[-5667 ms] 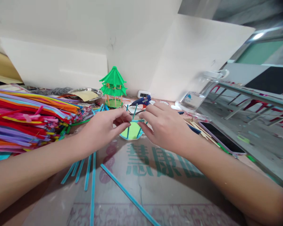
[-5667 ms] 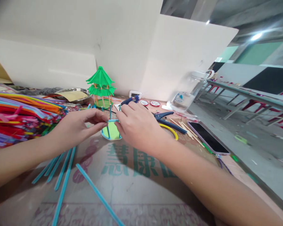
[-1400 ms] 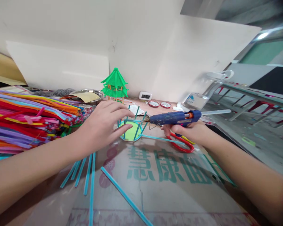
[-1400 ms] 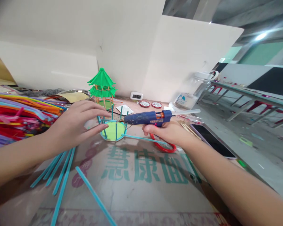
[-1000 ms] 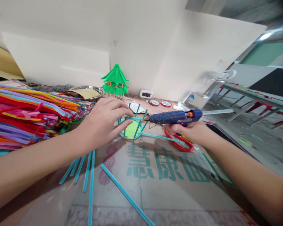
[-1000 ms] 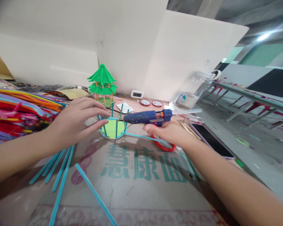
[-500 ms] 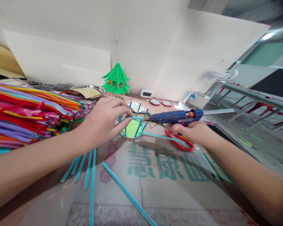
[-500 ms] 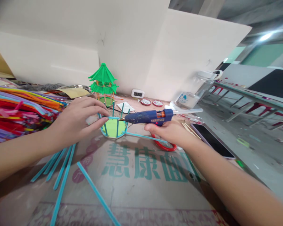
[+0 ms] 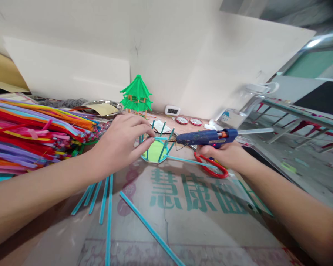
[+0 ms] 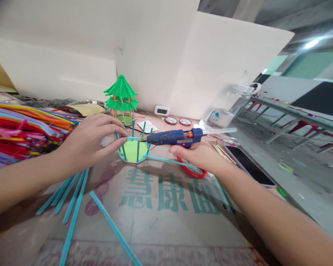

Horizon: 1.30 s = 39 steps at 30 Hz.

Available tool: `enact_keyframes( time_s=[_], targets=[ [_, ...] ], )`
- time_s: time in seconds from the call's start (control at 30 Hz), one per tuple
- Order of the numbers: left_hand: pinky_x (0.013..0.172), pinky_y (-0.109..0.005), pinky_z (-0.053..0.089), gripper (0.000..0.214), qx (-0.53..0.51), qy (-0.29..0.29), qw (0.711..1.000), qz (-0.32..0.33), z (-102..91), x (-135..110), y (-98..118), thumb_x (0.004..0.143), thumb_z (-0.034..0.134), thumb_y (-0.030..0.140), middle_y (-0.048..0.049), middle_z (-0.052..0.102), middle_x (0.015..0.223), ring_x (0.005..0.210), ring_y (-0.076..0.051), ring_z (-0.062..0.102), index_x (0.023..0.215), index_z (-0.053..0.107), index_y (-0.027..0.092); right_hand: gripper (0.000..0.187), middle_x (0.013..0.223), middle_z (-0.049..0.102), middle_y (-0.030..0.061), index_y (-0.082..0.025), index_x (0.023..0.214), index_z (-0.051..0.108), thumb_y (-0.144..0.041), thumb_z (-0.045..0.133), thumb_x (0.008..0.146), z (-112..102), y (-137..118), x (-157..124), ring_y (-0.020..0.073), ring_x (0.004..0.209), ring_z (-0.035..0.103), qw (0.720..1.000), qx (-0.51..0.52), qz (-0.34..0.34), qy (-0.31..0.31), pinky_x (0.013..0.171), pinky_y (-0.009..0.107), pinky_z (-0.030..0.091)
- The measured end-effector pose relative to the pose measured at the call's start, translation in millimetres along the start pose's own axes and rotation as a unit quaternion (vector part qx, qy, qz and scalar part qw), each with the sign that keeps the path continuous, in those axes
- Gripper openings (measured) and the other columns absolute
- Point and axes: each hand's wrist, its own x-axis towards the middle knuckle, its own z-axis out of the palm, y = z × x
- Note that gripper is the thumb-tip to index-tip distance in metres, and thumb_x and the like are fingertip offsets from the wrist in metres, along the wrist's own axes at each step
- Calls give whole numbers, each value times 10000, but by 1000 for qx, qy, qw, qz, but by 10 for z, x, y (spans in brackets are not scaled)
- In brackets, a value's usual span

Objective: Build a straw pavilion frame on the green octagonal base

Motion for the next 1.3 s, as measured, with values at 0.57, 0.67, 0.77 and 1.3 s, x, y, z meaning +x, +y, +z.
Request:
enact_keyframes(
  time_s=[0.57, 0.67, 0.77, 1.3],
  targets=[
    [960, -405, 400, 138, -17, 9, 1000, -14, 30, -18, 14, 985, 558, 267, -37, 702, 1072, 1063, -214, 606, 996, 679, 202, 441, 655, 708, 41, -235, 609, 668, -628, 552, 772, 27, -45, -9, 251, 710, 672, 998, -18, -54, -20, 687, 354, 546],
    [961, -402, 397, 135, -16, 10, 1000, -13, 32, -18, 10, 985, 558, 268, -38, 700, 1074, 1064, -213, 605, 998, 675, 204, 422, 611, 691, 33, -231, 601, 654, -595, 568, 796, 5, -44, 6, 234, 661, 659, 998, -14, -41, -35, 680, 342, 546],
    [966, -400, 398, 125, -14, 7, 1000, -11, 35, -23, 2, 984, 561, 267, -36, 700, 1081, 1071, -214, 605, 1007, 672, 212, 408, 617, 695, 29, -228, 622, 665, -580, 571, 805, -23, -22, 20, 230, 650, 661, 998, -10, -35, -50, 683, 340, 549],
    [969, -407, 394, 121, -22, 3, 1000, -18, 33, -19, -1, 984, 558, 256, -22, 701, 1071, 1082, -209, 597, 988, 669, 210, 444, 636, 696, 47, -228, 595, 655, -598, 560, 822, -97, 95, 76, 252, 677, 669, 995, 12, -25, -98, 692, 366, 540]
  ],
)
